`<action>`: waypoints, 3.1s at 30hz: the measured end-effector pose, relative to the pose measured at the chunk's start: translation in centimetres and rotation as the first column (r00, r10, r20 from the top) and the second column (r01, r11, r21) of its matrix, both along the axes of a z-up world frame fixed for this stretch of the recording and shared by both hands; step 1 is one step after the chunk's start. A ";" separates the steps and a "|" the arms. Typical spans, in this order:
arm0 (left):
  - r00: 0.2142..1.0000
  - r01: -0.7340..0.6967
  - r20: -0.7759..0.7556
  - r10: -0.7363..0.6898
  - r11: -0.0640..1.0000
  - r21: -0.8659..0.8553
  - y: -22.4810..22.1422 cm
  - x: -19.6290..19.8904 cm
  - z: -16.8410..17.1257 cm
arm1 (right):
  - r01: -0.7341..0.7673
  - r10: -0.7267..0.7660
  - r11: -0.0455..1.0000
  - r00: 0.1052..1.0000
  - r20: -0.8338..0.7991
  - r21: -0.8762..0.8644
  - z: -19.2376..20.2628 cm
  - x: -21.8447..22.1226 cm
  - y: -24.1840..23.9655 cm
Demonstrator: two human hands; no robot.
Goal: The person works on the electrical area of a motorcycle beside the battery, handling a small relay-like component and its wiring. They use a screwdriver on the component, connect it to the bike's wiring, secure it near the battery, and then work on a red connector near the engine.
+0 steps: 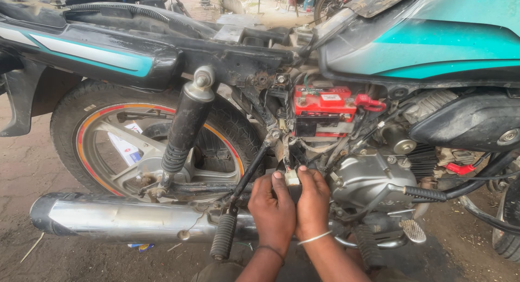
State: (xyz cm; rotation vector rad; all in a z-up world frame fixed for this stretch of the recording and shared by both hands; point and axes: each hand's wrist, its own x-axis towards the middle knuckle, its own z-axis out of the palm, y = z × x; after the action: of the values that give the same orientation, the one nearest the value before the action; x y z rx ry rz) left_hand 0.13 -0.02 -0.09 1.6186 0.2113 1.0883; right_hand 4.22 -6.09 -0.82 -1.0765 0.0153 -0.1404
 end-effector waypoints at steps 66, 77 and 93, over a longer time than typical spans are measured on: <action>0.925 0.369 0.210 -0.316 0.617 -0.695 3.7 3.0 -1.7 | -0.636 0.646 0.753 0.763 -0.009 0.169 -0.3 2.9 -1.4; 0.936 0.344 0.197 -0.291 0.643 -0.684 2.5 3.7 -2.7 | -0.544 0.570 0.818 0.811 -0.135 0.186 -0.6 2.9 -1.5; 0.902 0.385 0.180 -0.392 0.542 -0.747 1.1 -0.3 -2.0 | -0.220 0.254 0.935 0.963 0.093 -0.278 0.5 -1.7 -1.2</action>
State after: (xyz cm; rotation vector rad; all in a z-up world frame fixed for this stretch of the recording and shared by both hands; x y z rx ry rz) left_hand -0.15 1.11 -2.05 0.8072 0.2607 0.5019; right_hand 2.52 -7.30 -0.28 -1.3265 -0.2555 0.0088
